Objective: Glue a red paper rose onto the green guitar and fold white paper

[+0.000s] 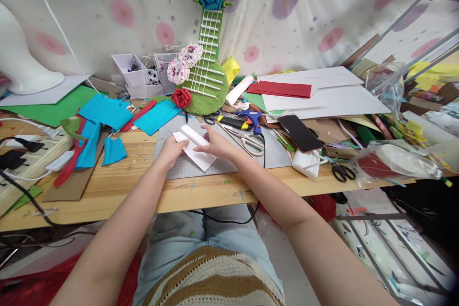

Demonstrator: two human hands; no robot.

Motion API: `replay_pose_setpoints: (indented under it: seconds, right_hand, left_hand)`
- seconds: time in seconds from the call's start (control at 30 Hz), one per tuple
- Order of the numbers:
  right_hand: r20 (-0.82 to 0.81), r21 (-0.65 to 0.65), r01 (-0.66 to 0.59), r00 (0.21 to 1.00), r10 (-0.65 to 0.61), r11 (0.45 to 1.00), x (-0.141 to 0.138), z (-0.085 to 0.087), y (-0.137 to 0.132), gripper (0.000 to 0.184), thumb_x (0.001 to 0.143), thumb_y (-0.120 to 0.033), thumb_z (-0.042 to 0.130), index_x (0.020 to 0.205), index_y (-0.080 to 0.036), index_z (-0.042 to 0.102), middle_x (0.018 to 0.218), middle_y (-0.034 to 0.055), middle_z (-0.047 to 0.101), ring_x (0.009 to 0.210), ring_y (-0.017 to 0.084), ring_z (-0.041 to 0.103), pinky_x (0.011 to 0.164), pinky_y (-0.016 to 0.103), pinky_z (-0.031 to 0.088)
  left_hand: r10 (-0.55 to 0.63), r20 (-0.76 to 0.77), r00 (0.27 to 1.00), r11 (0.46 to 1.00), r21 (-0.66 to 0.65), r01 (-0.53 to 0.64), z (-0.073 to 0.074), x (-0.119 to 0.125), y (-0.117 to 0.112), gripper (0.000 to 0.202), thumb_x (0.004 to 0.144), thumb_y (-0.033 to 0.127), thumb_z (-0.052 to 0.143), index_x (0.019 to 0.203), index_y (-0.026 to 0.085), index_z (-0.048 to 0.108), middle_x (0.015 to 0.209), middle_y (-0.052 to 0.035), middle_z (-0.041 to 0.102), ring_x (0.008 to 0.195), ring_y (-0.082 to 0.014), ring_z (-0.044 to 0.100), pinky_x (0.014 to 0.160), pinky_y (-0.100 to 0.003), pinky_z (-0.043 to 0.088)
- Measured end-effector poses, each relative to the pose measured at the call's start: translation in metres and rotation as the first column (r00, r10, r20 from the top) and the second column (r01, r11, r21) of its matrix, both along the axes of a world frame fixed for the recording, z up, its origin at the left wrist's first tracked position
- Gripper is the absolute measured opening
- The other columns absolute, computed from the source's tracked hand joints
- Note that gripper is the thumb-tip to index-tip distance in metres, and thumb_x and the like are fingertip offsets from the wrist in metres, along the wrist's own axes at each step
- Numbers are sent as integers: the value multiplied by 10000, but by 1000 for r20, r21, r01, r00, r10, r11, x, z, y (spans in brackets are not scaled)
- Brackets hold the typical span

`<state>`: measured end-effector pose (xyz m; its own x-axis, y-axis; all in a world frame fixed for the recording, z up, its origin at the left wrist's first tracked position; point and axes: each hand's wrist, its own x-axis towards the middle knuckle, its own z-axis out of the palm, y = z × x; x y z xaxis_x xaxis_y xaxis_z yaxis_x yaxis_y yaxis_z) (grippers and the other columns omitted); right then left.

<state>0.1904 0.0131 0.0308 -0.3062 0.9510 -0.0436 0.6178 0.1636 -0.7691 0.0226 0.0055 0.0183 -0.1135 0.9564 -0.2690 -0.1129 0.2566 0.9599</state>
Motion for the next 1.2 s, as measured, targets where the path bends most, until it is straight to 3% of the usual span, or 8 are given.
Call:
replay_pose_setpoints:
  seconds: [0.1, 0.27, 0.4, 0.5, 0.7, 0.93, 1.1, 1.2]
  right_hand:
    - [36, -42, 25, 999, -24, 999, -3, 3, 1, 800, 689, -268, 718, 1375, -172, 318, 1044, 80, 612, 898, 185, 593, 836, 329, 453]
    - [-189, -243, 8, 981, -55, 970, 12, 7, 13, 539, 834, -294, 551, 1329, -186, 368, 925, 35, 627, 747, 142, 604, 716, 289, 485]
    - [-65, -131, -97, 994, 89, 987, 17, 4, 19, 405, 864, -217, 474, 1265, -170, 451, 1011, 55, 630, 830, 147, 600, 778, 292, 476]
    - [126, 31, -66, 990, 62, 997, 13, 5, 17, 401, 882, -229, 460, 1277, -159, 447, 1134, 90, 604, 958, 164, 582, 876, 307, 435]
    - [371, 105, -145, 924, 96, 984, 3, 11, 6, 842, 651, -437, 748, 1356, -181, 363, 1173, 127, 573, 993, 236, 577, 841, 337, 438]
    - [287, -29, 2, 958, 7, 1000, 13, 21, 10, 456, 841, -333, 495, 1270, -184, 463, 993, 70, 663, 875, 207, 611, 793, 314, 456]
    - [331, -20, 33, 943, -24, 999, 15, 20, 10, 407, 878, -224, 342, 1263, -175, 463, 1125, 108, 629, 1011, 246, 593, 858, 369, 451]
    - [405, 40, 83, 909, -92, 996, 13, 16, 8, 419, 877, -191, 339, 1280, -144, 443, 1236, 157, 566, 1105, 267, 558, 916, 391, 425]
  left_hand:
    - [-22, -24, 999, 1000, -10, 21, 4, -2, -2, 305, 645, 65, 599, 946, 108, 620, 838, -66, 702, 736, -182, 665, 651, -304, 554]
    - [-68, -64, 996, 997, -33, 66, 15, -18, -11, 340, 652, 46, 620, 986, 108, 606, 872, -65, 691, 691, -145, 645, 560, -239, 545]
    - [-185, -87, 979, 981, -67, 180, 18, -30, -17, 444, 627, 29, 671, 1053, 121, 586, 867, -48, 676, 695, -155, 650, 546, -267, 578]
    - [-194, -125, 973, 978, -108, 181, 17, -37, -18, 615, 656, 17, 672, 1238, 106, 493, 684, 0, 632, 606, -146, 640, 536, -281, 589]
    - [-153, -126, 980, 977, -168, 131, 21, -48, -17, 888, 636, -21, 694, 1420, 102, 295, 625, 9, 627, 534, -157, 647, 487, -261, 584]
    - [-271, -212, 939, 948, -229, 221, 29, -54, -21, 948, 658, 5, 668, 1462, 59, 168, 598, -65, 667, 474, -197, 644, 470, -275, 553]
    - [-230, -370, 900, 969, -176, 175, 23, -60, -14, 882, 626, 13, 634, 1426, 105, 276, 496, 42, 566, 395, -161, 567, 464, -309, 537]
    - [-116, -425, 898, 993, -63, 99, 15, -70, -7, 718, 599, 14, 636, 1291, 96, 461, 579, 3, 593, 536, -195, 623, 577, -331, 551]
